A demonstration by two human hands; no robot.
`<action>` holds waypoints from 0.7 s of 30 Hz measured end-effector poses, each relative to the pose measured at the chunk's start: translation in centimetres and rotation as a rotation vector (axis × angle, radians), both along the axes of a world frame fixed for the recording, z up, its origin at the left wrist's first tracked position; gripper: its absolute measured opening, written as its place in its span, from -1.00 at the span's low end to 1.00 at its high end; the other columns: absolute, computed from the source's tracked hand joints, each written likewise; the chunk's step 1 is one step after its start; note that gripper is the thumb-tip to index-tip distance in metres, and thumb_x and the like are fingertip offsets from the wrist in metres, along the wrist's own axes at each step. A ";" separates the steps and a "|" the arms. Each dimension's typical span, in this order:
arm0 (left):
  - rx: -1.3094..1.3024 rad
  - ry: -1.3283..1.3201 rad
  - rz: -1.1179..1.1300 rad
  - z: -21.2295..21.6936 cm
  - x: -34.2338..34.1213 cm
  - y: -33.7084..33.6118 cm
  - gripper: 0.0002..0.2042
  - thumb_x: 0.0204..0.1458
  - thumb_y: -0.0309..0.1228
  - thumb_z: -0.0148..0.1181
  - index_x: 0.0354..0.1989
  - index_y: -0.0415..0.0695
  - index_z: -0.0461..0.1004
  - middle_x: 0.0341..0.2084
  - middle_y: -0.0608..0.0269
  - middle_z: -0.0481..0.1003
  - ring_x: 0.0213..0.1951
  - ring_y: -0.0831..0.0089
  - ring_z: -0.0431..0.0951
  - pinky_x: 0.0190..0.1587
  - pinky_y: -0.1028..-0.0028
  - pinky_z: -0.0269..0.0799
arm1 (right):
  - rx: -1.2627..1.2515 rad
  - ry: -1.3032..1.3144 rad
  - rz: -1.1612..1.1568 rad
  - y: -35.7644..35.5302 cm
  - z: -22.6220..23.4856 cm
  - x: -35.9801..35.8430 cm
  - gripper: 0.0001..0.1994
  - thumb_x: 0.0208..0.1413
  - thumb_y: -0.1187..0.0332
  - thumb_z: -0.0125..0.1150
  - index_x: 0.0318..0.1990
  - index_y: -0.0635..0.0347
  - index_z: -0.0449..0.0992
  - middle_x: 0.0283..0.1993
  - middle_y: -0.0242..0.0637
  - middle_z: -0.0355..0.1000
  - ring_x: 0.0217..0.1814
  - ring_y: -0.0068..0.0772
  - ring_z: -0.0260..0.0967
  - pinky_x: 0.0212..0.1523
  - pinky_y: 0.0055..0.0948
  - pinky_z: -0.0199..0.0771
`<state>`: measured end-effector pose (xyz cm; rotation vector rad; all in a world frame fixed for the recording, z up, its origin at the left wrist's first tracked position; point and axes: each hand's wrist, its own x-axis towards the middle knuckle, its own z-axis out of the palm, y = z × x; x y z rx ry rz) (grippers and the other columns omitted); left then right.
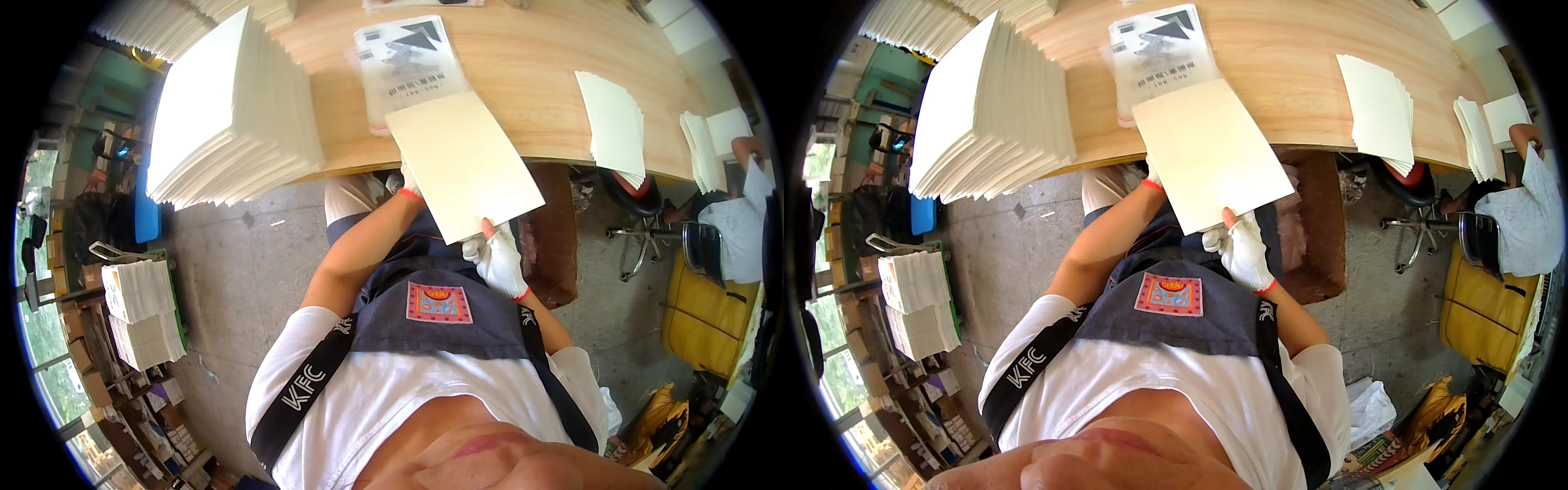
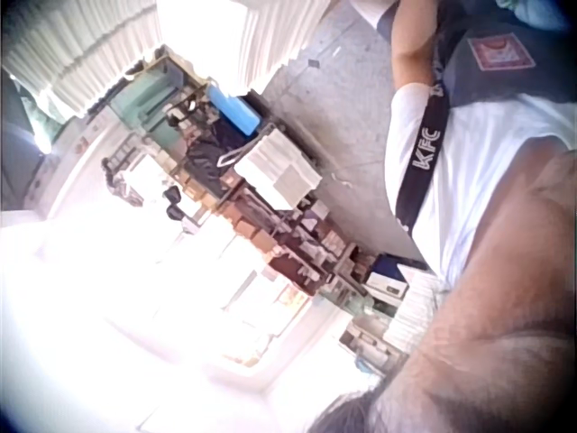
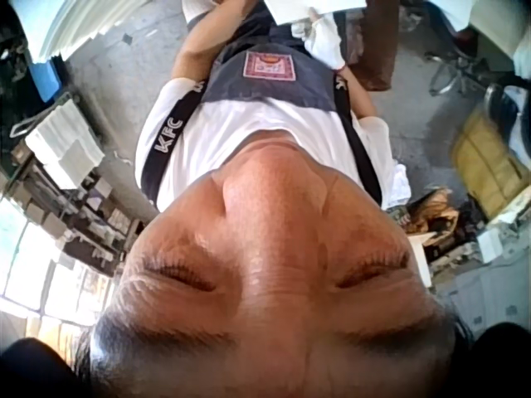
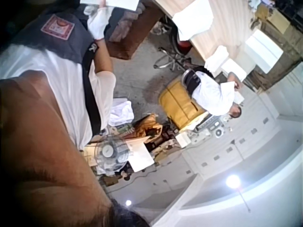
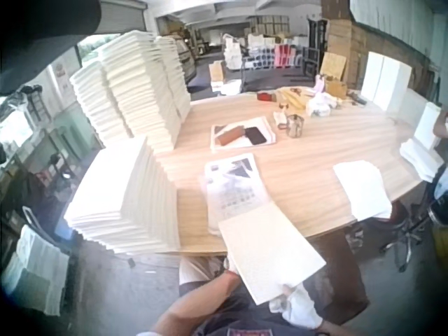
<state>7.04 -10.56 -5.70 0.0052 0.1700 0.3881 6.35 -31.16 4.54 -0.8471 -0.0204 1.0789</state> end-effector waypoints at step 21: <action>0.758 0.438 0.159 -6.0 -7.1 -5.1 -0.56 0.17 -0.20 -0.15 0.10 -0.28 0.18 -0.04 -0.04 0.35 -0.06 0.21 0.43 -0.02 0.31 0.41 | -0.086 0.019 -0.014 4.0 -6.0 1.1 -0.67 0.14 0.46 -0.04 0.07 0.18 0.16 -0.19 -0.16 0.40 -0.43 -0.31 0.47 -0.47 -0.45 0.59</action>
